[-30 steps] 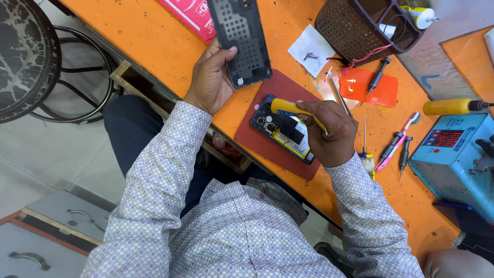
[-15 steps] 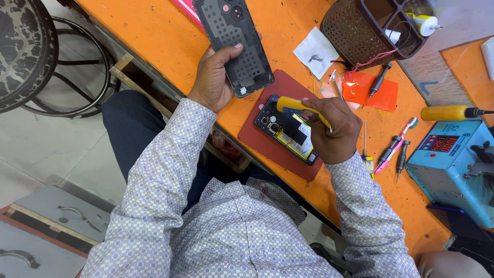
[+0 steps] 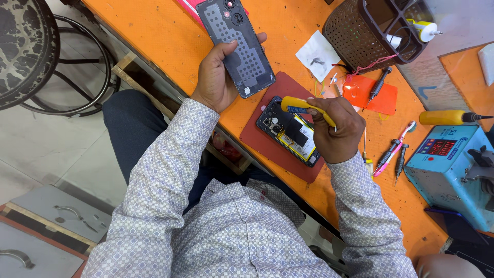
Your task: The person applies adhesive from a tube to the frame of a mobile phone, presses the back cover onto the device, wipes it with a cloth, and then tests the phone screen.
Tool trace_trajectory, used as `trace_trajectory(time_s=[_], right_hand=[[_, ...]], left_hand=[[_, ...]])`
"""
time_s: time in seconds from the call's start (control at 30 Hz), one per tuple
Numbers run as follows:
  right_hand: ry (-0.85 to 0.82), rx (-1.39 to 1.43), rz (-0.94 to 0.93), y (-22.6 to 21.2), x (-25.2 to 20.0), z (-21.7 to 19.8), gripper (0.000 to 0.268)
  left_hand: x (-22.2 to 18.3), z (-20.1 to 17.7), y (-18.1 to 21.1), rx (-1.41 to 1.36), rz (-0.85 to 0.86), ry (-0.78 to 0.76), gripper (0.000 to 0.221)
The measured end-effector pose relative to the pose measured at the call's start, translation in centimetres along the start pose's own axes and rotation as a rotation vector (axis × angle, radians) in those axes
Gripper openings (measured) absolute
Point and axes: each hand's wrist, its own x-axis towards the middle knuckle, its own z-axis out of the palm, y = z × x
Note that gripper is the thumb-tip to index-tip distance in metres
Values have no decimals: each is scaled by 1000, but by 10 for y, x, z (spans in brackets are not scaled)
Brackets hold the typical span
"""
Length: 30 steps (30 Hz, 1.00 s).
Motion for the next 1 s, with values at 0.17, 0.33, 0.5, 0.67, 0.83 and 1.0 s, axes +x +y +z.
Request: trace_trajectory(time_s=[0.17,0.33,0.5,0.67,0.83,1.0], right_hand=[[-5,-3,11,3,1,1,14],[9,-24,-3,2,2,2,12],[8,-51,0,1,2,2,12],[-2,-10,55,1,-1,3,12],[19,1,41,3,-3,2,12],[4,-2,42,3,-7,2,11]], left_hand=[[1,-3,-1,-1,-13,20,42],[0,0,0,24,-5,26,42],[0,2,1,28,-11,44,43],[7,-10,-10,226,3,64,49],[14,-17,-26,780,241,90,71],[5,-6,-15,1406,389,237,93]])
